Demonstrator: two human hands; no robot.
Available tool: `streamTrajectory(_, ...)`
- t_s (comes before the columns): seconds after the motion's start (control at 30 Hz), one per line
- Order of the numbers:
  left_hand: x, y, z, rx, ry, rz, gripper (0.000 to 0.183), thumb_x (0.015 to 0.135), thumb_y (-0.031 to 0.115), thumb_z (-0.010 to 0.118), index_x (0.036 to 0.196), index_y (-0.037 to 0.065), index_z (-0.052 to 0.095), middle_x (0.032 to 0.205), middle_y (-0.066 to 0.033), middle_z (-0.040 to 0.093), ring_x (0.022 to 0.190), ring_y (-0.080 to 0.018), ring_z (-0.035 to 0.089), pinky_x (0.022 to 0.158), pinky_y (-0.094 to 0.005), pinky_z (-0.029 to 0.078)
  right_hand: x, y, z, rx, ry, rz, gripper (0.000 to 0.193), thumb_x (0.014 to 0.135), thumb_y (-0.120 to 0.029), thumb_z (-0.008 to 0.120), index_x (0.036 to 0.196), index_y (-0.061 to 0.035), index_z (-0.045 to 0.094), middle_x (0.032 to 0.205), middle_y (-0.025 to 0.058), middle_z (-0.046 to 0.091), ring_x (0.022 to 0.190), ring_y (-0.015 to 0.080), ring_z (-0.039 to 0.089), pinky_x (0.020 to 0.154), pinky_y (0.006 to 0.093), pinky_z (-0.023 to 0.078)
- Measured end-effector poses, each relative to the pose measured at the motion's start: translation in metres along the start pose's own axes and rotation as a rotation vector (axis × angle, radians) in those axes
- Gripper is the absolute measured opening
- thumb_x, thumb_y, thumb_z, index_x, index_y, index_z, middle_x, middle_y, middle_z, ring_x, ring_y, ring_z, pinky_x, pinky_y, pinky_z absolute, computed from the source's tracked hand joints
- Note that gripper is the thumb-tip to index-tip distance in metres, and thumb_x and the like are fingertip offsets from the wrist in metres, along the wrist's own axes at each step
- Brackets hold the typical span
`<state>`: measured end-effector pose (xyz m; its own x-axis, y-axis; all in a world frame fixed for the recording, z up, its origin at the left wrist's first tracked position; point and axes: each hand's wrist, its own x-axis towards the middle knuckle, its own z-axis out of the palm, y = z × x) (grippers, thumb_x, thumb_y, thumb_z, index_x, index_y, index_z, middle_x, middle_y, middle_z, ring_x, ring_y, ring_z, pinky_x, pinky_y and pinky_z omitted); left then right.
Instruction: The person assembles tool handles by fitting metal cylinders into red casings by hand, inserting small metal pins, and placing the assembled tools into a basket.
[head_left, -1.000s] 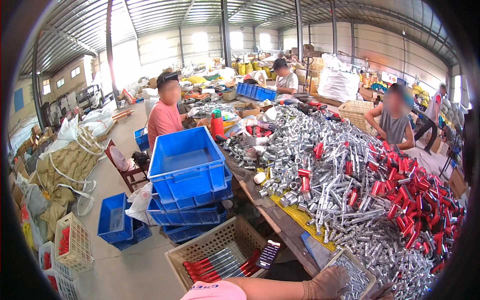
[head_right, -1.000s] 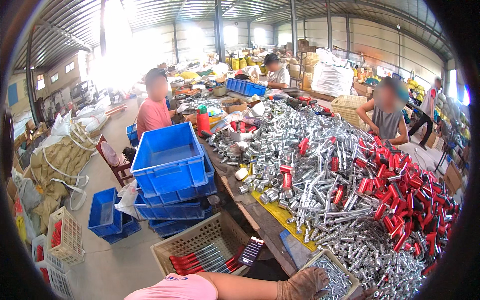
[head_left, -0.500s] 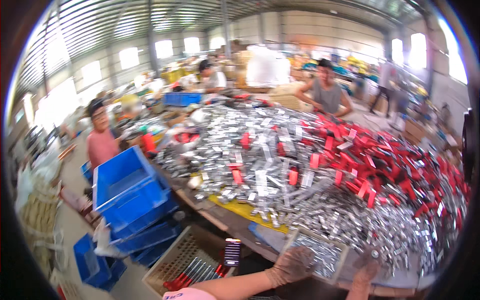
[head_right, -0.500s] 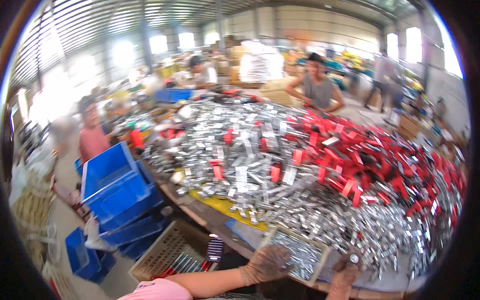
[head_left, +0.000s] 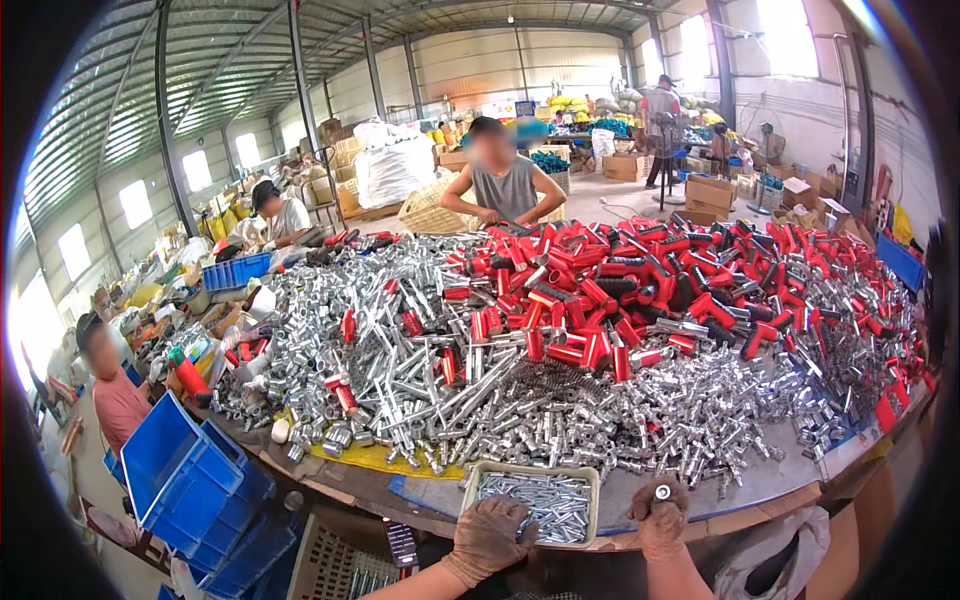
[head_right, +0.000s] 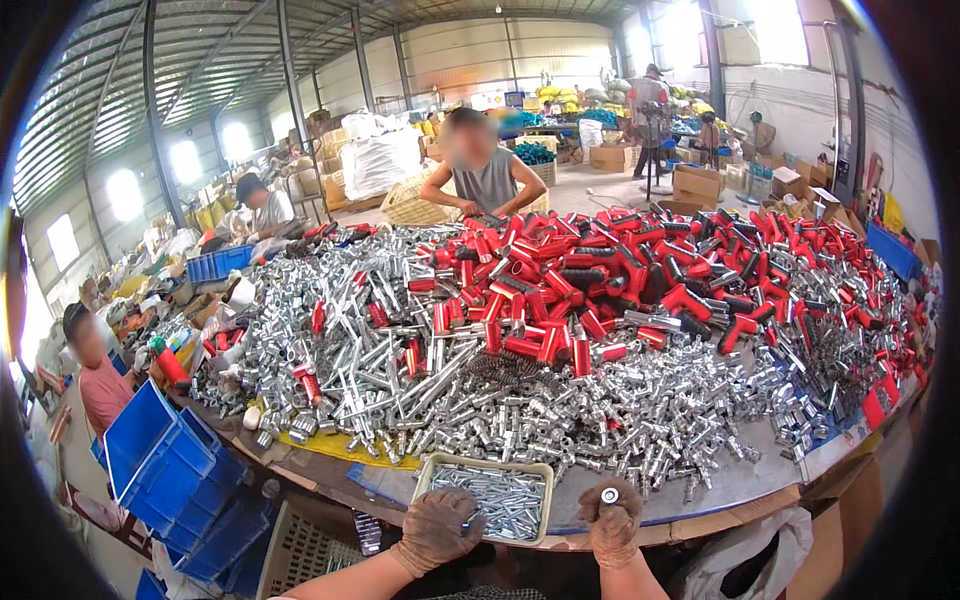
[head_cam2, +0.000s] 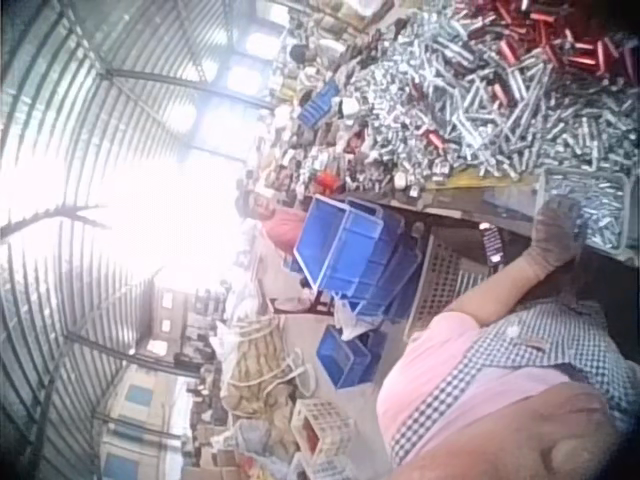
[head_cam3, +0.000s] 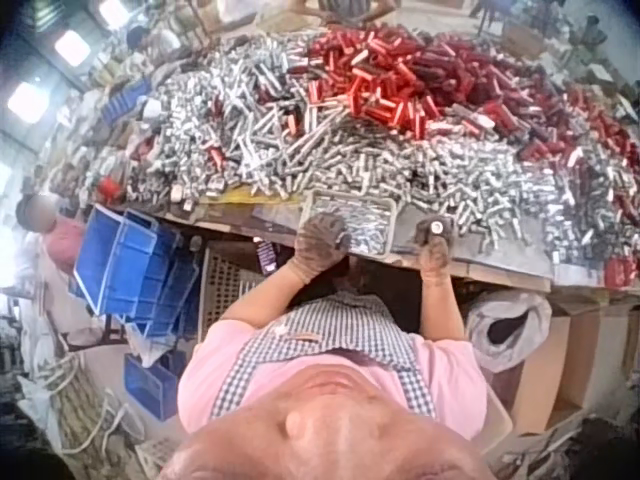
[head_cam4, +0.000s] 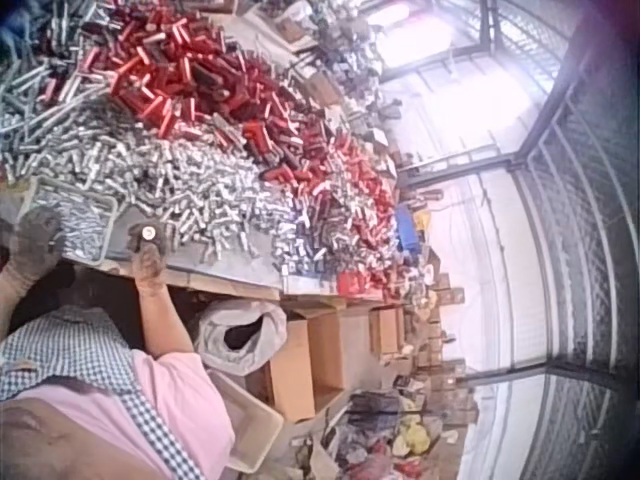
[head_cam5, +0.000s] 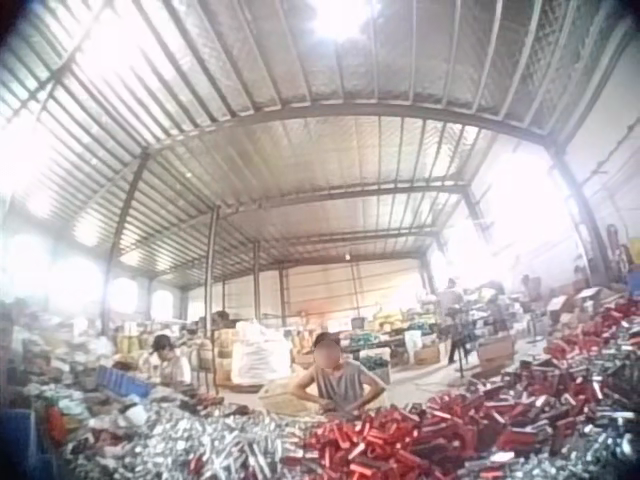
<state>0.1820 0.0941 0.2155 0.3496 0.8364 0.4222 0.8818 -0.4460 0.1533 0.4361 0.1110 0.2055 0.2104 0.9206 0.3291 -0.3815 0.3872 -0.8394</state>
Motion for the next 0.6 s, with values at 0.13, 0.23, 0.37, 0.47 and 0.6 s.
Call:
streamTrajectory(0.13, -0.001, -0.002, 0.001, 0.020, 0.038, 0.014, 0.029, 0.082, 0.038, 0.061, 0.088, 0.010, 0.068, 0.095, -0.0044, 0.067, 0.094, -0.0239, 0.062, 0.081, -0.0371, 0.049, -0.003, 0.009, -0.010, -0.005, 0.042, 0.134, 0.048, 0.079, -0.047, 0.067, 0.078, 0.0002, 0.061, 0.059, 0.0067, 0.059, 0.046, 0.0116, 0.049, 0.045, 0.0240, 0.038)
streamTrajectory(0.23, -0.001, -0.003, 0.003, 0.068, 0.069, 0.013, 0.030, 0.082, 0.039, 0.061, 0.087, 0.010, 0.069, 0.095, -0.0046, 0.067, 0.094, -0.0236, 0.062, 0.081, -0.0373, 0.049, -0.005, 0.014, -0.006, -0.102, 0.082, 0.050, 0.056, 0.079, -0.056, 0.068, 0.079, -0.0003, 0.062, 0.060, 0.0061, 0.059, 0.047, 0.0114, 0.050, 0.045, 0.0246, 0.038)
streamTrajectory(0.37, -0.001, -0.002, -0.001, -0.035, 0.091, 0.012, 0.025, 0.077, 0.033, 0.067, 0.085, 0.009, 0.068, 0.094, -0.0057, 0.068, 0.091, -0.0239, 0.064, 0.081, -0.0374, 0.050, -0.005, 0.019, -0.012, 0.006, -0.058, 0.382, 0.039, 0.087, -0.037, 0.066, 0.094, 0.0020, 0.066, 0.062, 0.0042, 0.058, 0.053, 0.0101, 0.052, 0.048, 0.0250, 0.040)
streamTrajectory(0.47, 0.007, -0.002, -0.009, -0.267, 0.151, -0.100, 0.020, 0.074, 0.022, 0.073, 0.087, 0.009, 0.066, 0.092, -0.0080, 0.067, 0.087, -0.0275, 0.064, 0.077, -0.0398, 0.051, -0.002, 0.008, -0.005, -0.004, -0.129, 0.465, 0.033, 0.089, -0.030, 0.064, 0.098, 0.0018, 0.066, 0.069, 0.0036, 0.061, 0.062, 0.0111, 0.056, 0.055, 0.0258, 0.044)
streamTrajectory(0.6, 0.044, -0.012, -0.027, -0.284, 0.233, -0.032, 0.029, 0.075, 0.014, 0.073, 0.100, 0.006, 0.060, 0.096, -0.0144, 0.064, 0.089, -0.0322, 0.062, 0.078, -0.0396, 0.049, 0.008, 0.005, 0.005, -0.119, -0.240, 0.455, 0.028, 0.086, -0.024, 0.066, 0.099, 0.0016, 0.065, 0.079, 0.0040, 0.063, 0.074, 0.0123, 0.058, 0.064, 0.0280, 0.046)
